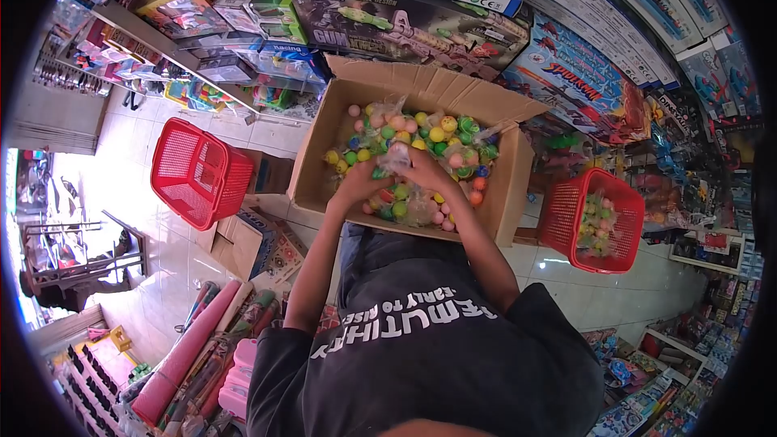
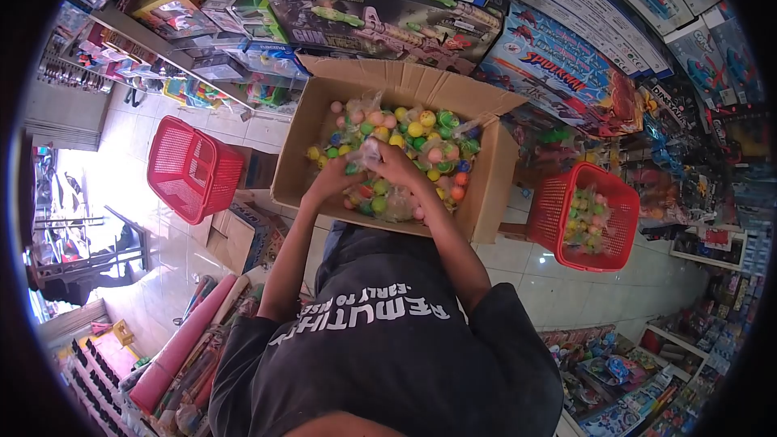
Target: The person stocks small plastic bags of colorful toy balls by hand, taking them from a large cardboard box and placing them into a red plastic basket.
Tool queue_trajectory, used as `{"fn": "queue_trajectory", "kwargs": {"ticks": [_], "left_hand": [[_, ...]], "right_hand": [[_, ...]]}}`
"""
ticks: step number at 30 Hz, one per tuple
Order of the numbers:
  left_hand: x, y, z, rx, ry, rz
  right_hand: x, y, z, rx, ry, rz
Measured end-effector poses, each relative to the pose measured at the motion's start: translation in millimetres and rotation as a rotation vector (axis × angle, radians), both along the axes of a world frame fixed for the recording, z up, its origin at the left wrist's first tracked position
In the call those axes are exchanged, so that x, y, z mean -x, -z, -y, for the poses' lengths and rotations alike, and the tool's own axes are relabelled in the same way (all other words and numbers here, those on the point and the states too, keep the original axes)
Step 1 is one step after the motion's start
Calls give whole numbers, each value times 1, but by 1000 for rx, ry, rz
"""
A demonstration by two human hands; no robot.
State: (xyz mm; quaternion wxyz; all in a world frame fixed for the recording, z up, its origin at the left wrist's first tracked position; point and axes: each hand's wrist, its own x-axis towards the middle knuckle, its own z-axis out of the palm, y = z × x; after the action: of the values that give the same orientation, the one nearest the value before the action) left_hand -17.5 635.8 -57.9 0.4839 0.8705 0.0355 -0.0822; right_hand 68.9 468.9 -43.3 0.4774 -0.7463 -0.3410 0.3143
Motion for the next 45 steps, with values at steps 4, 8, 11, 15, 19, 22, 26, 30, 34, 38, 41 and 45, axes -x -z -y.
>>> {"fn": "queue_trajectory", "kwargs": {"ticks": [4, 8, 11, 15, 19, 22, 26, 30, 34, 38, 41, 45], "left_hand": [[7, 12, -11, 21, -197, 72], [12, 7, -18, 36, -312, 91], [13, 3, -19, -5, -399, -46], [18, 17, -16, 34, -428, -56], [22, 27, -10, 91, -387, 55], [24, 26, -8, 134, -351, 25], [23, 28, -9, 72, -337, -63], [20, 25, -9, 221, -299, -127], [20, 32, -13, 486, -259, -172], [18, 28, -11, 566, -233, -255], [16, -5, -1, 716, -205, -297], [13, -10, 5, 851, -79, -340]], "right_hand": [[0, 26, 5, -112, 171, -124], [5, 57, 27, 307, -196, -48], [21, 71, 28, 789, -372, 140], [38, 66, 40, 710, -254, 183], [48, 71, 36, 778, -148, 267], [47, 73, 36, 779, -145, 278], [41, 66, 50, 602, -155, 144], [40, 50, 63, 572, -108, 94], [53, 19, 69, 311, 80, 253], [59, -8, 69, 230, 170, 325], [63, -41, 64, 167, 268, 116], [75, -71, 57, 127, 458, 67]]}}
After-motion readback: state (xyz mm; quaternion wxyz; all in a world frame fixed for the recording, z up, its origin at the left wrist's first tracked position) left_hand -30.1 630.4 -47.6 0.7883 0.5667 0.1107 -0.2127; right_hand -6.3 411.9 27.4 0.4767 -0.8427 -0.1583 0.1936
